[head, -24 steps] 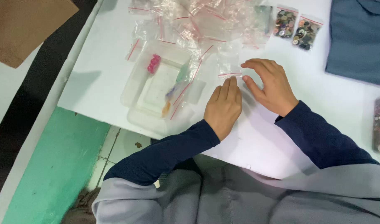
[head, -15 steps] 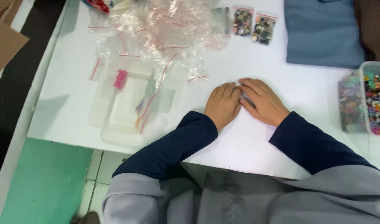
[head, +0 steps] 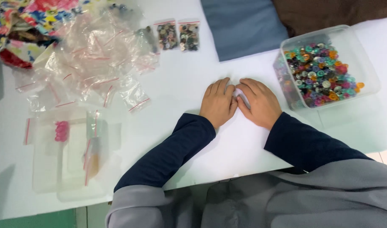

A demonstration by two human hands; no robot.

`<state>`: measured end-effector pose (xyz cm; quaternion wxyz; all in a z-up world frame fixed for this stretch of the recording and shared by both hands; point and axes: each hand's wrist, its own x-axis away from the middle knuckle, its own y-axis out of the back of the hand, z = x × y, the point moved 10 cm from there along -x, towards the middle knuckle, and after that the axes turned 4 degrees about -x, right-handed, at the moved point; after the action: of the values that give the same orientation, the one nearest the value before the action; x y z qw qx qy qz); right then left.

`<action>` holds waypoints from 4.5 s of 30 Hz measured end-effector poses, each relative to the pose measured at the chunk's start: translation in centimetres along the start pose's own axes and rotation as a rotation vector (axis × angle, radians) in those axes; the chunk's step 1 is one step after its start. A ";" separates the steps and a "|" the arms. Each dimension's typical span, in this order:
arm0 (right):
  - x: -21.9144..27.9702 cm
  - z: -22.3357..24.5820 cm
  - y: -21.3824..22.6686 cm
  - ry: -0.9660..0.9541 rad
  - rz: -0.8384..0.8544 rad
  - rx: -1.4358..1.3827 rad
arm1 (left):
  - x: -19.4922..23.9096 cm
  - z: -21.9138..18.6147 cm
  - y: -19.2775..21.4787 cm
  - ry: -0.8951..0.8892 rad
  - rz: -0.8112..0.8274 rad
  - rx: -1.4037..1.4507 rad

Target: Sort small colored buttons from a container and place them into plastic bags

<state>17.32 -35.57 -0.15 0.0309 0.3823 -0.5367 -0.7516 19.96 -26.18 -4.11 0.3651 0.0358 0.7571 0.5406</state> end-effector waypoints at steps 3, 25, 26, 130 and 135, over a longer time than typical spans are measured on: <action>2.3 -1.7 0.5 -0.100 -0.043 0.156 | -1.9 -2.5 -0.5 -0.024 0.032 0.070; 3.5 -16.8 10.8 -0.588 0.650 -0.134 | -17.6 -13.4 -9.4 -0.097 0.393 0.123; 4.0 -16.9 10.4 -0.557 0.637 -0.114 | -17.7 -13.8 -10.1 -0.110 0.478 -0.001; 6.6 -22.6 10.4 -0.734 0.044 -0.365 | -18.3 -15.0 -6.9 -0.255 0.053 0.031; 6.7 -22.5 9.3 -0.667 0.109 -0.256 | -18.3 -14.8 -6.9 -0.206 0.072 0.178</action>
<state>22.85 -60.20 0.98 -0.0584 0.0800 -0.4385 -0.8932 26.97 -48.98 1.67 0.4166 0.1505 0.7588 0.4775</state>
